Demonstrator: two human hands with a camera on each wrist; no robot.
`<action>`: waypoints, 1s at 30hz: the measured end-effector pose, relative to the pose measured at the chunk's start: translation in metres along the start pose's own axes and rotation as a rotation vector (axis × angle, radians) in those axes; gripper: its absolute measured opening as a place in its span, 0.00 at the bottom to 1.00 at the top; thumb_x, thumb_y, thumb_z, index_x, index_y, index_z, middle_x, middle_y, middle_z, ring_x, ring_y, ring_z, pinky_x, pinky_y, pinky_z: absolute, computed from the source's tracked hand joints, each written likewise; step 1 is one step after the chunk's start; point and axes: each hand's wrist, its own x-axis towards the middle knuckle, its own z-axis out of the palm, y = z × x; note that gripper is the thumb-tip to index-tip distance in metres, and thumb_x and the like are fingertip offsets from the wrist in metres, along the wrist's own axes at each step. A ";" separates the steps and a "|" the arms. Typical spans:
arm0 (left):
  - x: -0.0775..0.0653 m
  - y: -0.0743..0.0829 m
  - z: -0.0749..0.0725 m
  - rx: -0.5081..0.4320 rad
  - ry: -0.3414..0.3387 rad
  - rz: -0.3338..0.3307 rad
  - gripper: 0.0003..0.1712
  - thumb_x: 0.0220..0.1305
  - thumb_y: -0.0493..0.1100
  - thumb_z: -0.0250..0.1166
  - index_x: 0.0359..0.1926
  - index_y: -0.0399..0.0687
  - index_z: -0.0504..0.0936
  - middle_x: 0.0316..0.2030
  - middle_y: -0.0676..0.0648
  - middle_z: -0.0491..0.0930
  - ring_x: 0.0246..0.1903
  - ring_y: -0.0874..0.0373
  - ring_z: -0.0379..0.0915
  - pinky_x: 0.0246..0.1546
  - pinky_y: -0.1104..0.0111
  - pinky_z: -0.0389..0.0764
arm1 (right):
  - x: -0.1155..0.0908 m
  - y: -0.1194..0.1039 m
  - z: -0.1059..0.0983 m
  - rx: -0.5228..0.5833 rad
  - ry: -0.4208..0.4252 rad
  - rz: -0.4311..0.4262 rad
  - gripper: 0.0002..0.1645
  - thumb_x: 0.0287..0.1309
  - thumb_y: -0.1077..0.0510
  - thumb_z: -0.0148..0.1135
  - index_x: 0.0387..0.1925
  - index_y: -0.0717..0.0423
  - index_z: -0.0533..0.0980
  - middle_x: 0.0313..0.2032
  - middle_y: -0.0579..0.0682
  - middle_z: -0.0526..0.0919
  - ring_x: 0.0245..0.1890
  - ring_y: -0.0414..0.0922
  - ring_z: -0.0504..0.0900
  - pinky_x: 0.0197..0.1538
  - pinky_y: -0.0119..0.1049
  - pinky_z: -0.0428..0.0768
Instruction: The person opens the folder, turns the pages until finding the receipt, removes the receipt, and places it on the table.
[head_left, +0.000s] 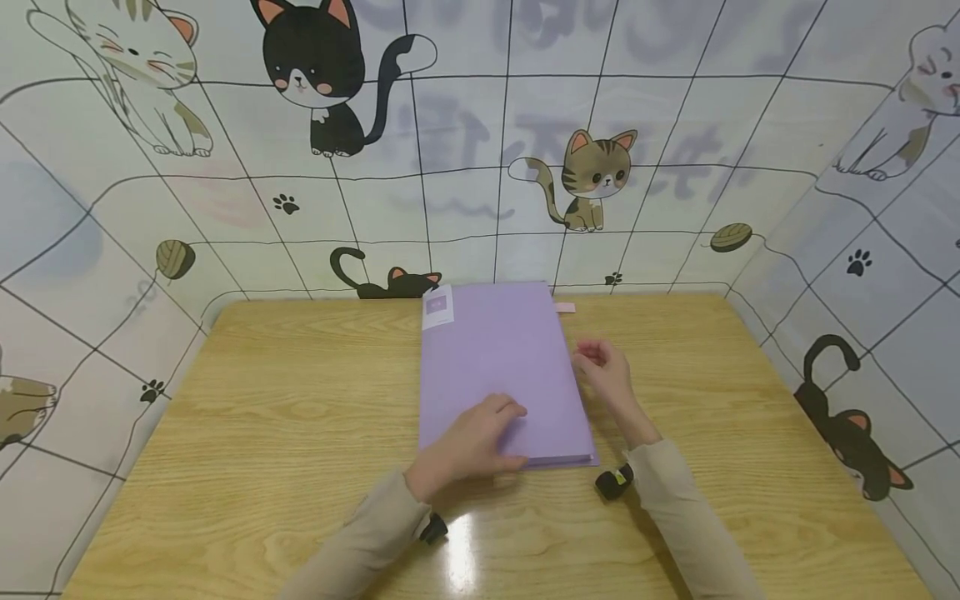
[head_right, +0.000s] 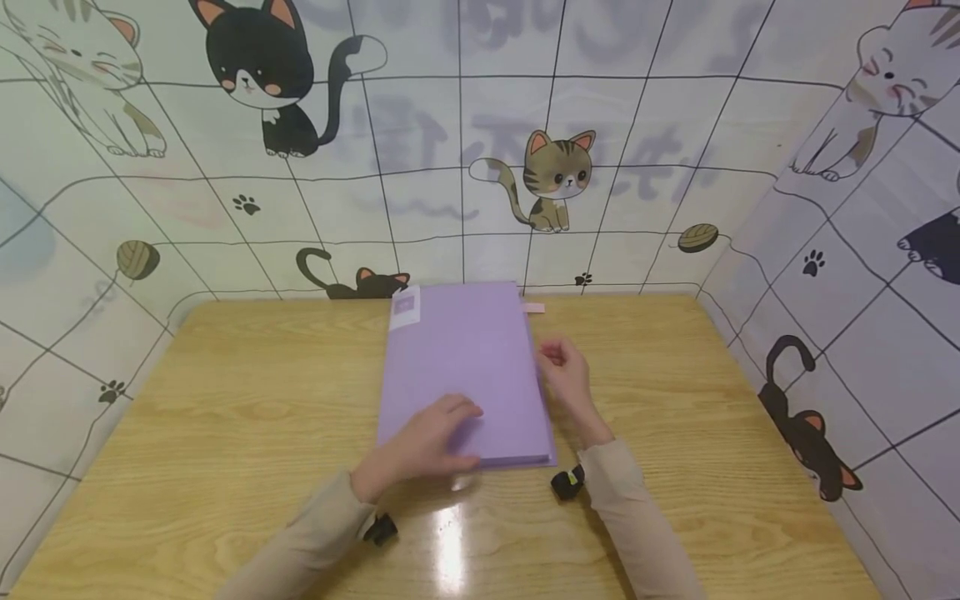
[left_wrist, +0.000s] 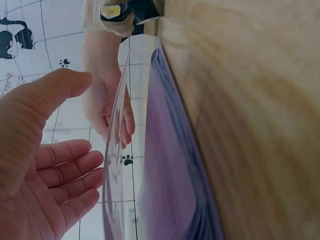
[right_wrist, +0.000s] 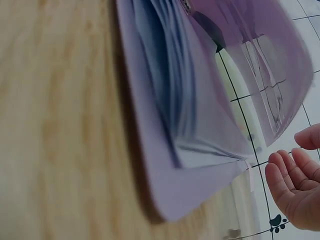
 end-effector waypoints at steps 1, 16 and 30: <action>-0.001 0.001 0.001 0.005 -0.006 0.001 0.36 0.46 0.54 0.72 0.52 0.37 0.74 0.47 0.45 0.74 0.48 0.54 0.71 0.52 0.67 0.73 | 0.000 0.000 0.000 0.009 -0.005 0.008 0.17 0.60 0.66 0.55 0.50 0.70 0.71 0.45 0.64 0.77 0.41 0.47 0.76 0.41 0.22 0.75; -0.003 0.008 0.017 0.125 0.032 0.043 0.33 0.38 0.45 0.75 0.47 0.38 0.74 0.42 0.47 0.72 0.44 0.55 0.69 0.50 0.70 0.72 | 0.000 0.010 0.003 0.146 -0.036 0.083 0.17 0.59 0.70 0.53 0.50 0.74 0.69 0.45 0.65 0.76 0.34 0.32 0.75 0.41 0.23 0.77; -0.005 0.014 0.017 0.210 0.124 0.048 0.23 0.39 0.37 0.68 0.42 0.40 0.75 0.38 0.48 0.71 0.38 0.56 0.68 0.40 0.71 0.75 | 0.002 0.015 0.003 0.155 -0.032 0.096 0.15 0.59 0.70 0.54 0.48 0.74 0.71 0.38 0.55 0.80 0.32 0.30 0.76 0.38 0.22 0.76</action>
